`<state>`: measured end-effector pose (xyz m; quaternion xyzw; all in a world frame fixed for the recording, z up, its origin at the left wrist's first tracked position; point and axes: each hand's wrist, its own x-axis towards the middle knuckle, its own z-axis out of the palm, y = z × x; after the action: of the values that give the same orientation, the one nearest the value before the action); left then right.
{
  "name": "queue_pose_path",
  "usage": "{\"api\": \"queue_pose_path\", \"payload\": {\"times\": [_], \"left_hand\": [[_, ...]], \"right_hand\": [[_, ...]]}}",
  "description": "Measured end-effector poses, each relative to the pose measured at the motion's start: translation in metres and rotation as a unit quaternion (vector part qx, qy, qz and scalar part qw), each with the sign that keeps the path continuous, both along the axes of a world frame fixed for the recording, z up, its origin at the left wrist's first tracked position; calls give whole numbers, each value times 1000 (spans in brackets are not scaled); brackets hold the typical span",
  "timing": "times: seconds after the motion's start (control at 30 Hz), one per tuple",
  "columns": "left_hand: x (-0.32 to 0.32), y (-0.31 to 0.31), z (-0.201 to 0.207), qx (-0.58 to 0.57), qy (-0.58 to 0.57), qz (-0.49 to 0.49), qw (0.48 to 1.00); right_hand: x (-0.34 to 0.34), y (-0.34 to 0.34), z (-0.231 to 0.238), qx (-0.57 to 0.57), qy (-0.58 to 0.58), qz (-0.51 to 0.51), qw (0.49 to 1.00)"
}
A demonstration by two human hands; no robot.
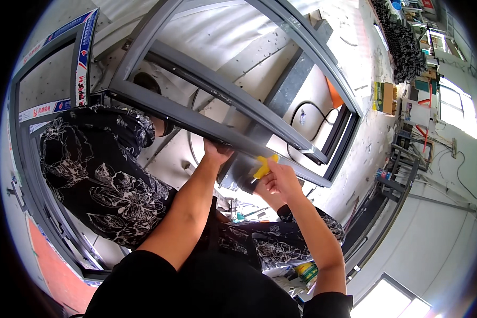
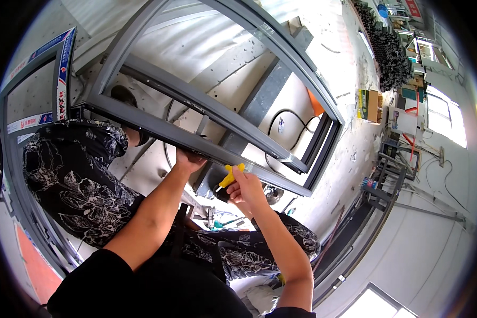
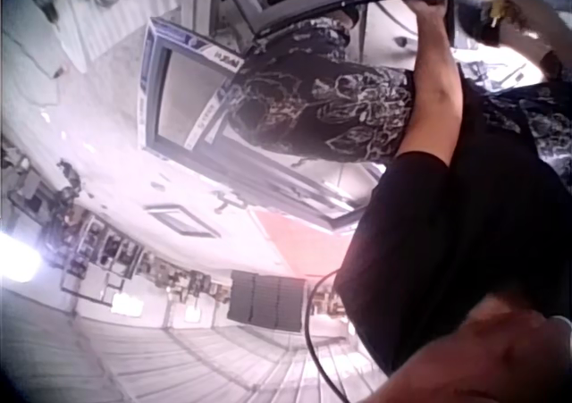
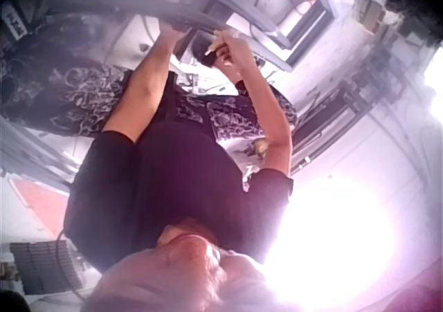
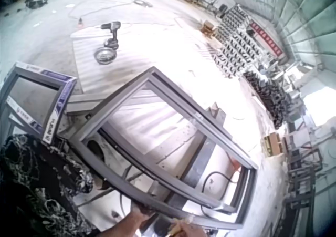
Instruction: The person attaches metal components to window frames using a screwdriver and screws. They handle multiple frames and various small metal parts throughout the process.
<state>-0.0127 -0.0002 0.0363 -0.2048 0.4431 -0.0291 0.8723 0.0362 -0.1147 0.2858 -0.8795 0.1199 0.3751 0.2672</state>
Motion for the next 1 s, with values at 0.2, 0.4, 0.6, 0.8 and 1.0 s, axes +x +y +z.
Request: {"api": "queue_pose_path", "payload": {"times": [0.2,0.4,0.6,0.8,1.0], "left_hand": [[-6,4,-3,9,-2,10,1000],[-3,-2,-7,1,4,7,1000],[-1,-2,-2,0,-10,16,1000],[-4,2,0,4,-11,18,1000],[-3,4,7,8,-9,-5,1000]], "right_hand": [[-5,15,22,-141,-366,608,691],[-3,-5,-18,-158,-196,492,833],[-2,10,5,-44,-94,193,976],[17,13,25,-83,-255,717,643],[39,11,-3,-54,-369,727,577]]}}
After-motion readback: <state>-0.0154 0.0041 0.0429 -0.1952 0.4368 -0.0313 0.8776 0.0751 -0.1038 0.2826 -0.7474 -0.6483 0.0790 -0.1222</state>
